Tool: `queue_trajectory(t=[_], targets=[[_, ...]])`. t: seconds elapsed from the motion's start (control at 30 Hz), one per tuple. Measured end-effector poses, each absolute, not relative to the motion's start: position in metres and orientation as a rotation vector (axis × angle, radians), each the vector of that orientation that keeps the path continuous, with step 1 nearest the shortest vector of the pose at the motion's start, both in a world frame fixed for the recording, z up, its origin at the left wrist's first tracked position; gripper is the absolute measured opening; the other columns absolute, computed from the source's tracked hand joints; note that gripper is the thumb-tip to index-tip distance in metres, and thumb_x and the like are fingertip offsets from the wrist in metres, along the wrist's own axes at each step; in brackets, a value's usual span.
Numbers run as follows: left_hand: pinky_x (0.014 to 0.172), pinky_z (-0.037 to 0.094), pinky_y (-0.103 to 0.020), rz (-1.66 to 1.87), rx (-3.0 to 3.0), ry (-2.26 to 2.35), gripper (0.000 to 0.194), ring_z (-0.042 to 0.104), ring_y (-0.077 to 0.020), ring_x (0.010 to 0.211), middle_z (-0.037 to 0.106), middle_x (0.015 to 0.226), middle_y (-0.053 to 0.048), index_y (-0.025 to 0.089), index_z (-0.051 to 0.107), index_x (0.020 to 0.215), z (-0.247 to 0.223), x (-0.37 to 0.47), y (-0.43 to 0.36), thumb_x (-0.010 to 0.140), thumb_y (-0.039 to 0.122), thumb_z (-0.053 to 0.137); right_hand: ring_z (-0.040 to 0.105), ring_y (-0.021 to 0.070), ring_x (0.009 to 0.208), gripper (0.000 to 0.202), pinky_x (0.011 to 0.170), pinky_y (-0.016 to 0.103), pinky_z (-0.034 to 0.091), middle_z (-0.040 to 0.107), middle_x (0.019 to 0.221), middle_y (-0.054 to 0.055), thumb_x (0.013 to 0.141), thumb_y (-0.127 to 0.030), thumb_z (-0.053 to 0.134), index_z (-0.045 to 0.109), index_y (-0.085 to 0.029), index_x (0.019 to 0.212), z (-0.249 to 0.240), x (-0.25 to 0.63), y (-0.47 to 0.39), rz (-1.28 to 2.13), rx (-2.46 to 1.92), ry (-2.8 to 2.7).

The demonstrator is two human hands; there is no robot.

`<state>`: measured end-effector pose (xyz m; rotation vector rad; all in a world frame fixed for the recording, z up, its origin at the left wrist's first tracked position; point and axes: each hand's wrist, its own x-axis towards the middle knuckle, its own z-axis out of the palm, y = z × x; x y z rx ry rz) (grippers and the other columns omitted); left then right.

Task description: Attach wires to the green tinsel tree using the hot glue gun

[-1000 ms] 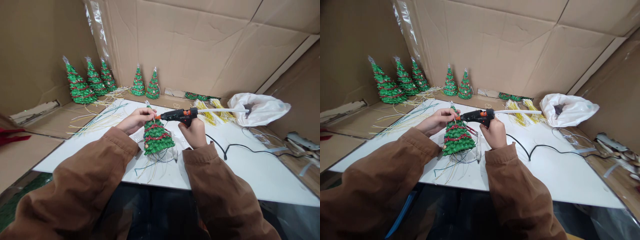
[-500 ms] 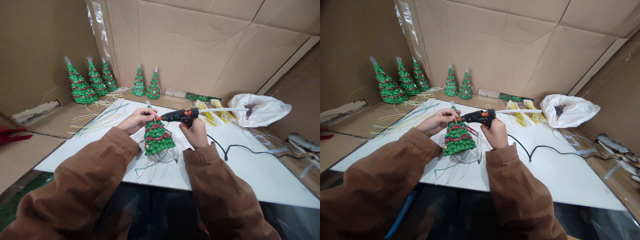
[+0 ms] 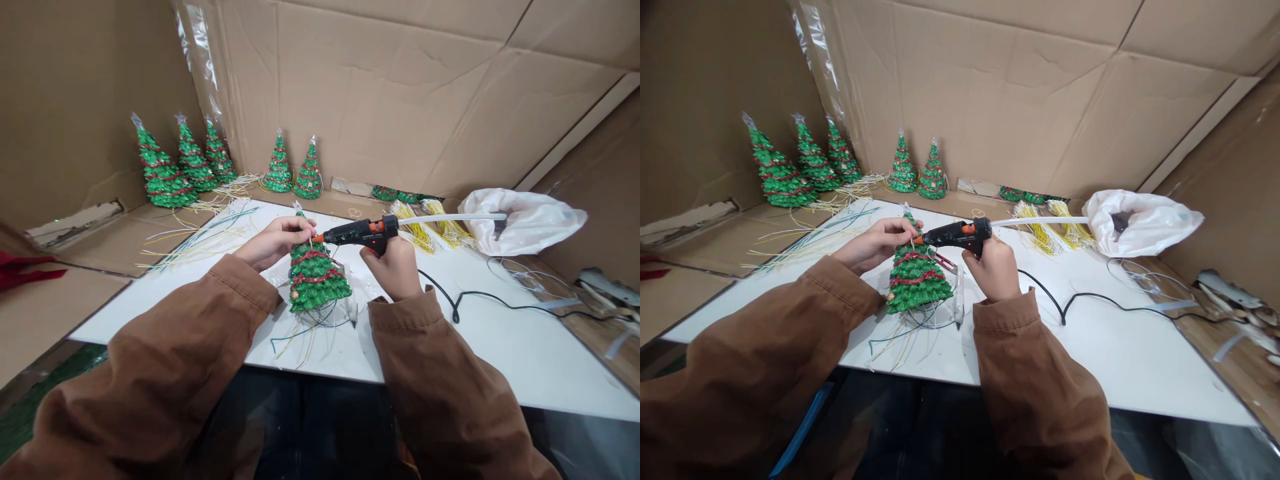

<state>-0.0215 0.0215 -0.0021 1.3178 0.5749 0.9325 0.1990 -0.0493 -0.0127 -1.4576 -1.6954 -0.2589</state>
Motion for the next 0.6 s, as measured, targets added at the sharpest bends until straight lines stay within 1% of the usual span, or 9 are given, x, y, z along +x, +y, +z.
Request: queue_trajectory(t=[0.23, 0.43, 0.5, 0.6], targets=[[0.069, 0.040, -0.023, 0.923, 1.309, 0.586, 0.020, 0.057, -0.0145, 0.085, 0.061, 0.092, -0.004, 0.014, 0.067, 0.064, -0.002, -0.021, 0.022, 0.057, 0.026, 0.081, 0.050, 0.0173, 0.053, 0.011, 0.056, 0.030, 0.041, 0.055, 0.060, 0.003, 0.069, -0.026, 0.048, 0.054, -0.018, 0.074, -0.009, 0.200, -0.052, -0.248, -1.493, -1.723], [0.070, 0.041, -0.024, 0.932, 1.314, 0.594, 0.020, 0.057, -0.0159, 0.087, 0.061, 0.092, -0.005, 0.013, 0.067, 0.063, 0.000, -0.021, 0.020, 0.057, 0.026, 0.081, 0.046, 0.0146, 0.049, 0.009, 0.055, 0.028, 0.040, 0.052, 0.054, -0.001, 0.066, -0.025, 0.052, 0.054, -0.019, 0.072, -0.010, 0.201, -0.051, -0.188, -1.494, -1.702], [0.069, 0.041, -0.024, 0.932, 1.308, 0.593, 0.020, 0.057, -0.0156, 0.086, 0.061, 0.092, -0.005, 0.013, 0.067, 0.063, 0.000, -0.021, 0.020, 0.057, 0.026, 0.081, 0.045, 0.0131, 0.049, 0.010, 0.054, 0.027, 0.040, 0.051, 0.053, -0.003, 0.063, -0.026, 0.055, 0.054, -0.019, 0.070, -0.011, 0.202, -0.049, -0.123, -1.487, -1.676], [0.068, 0.042, -0.023, 0.929, 1.298, 0.586, 0.018, 0.057, -0.0153, 0.086, 0.061, 0.093, -0.005, 0.013, 0.067, 0.064, 0.000, -0.022, 0.020, 0.057, 0.024, 0.080, 0.045, 0.0115, 0.048, 0.016, 0.050, 0.025, 0.039, 0.050, 0.052, -0.005, 0.061, -0.030, 0.060, 0.053, -0.018, 0.069, -0.015, 0.205, -0.041, 0.086, -1.502, -1.562]])
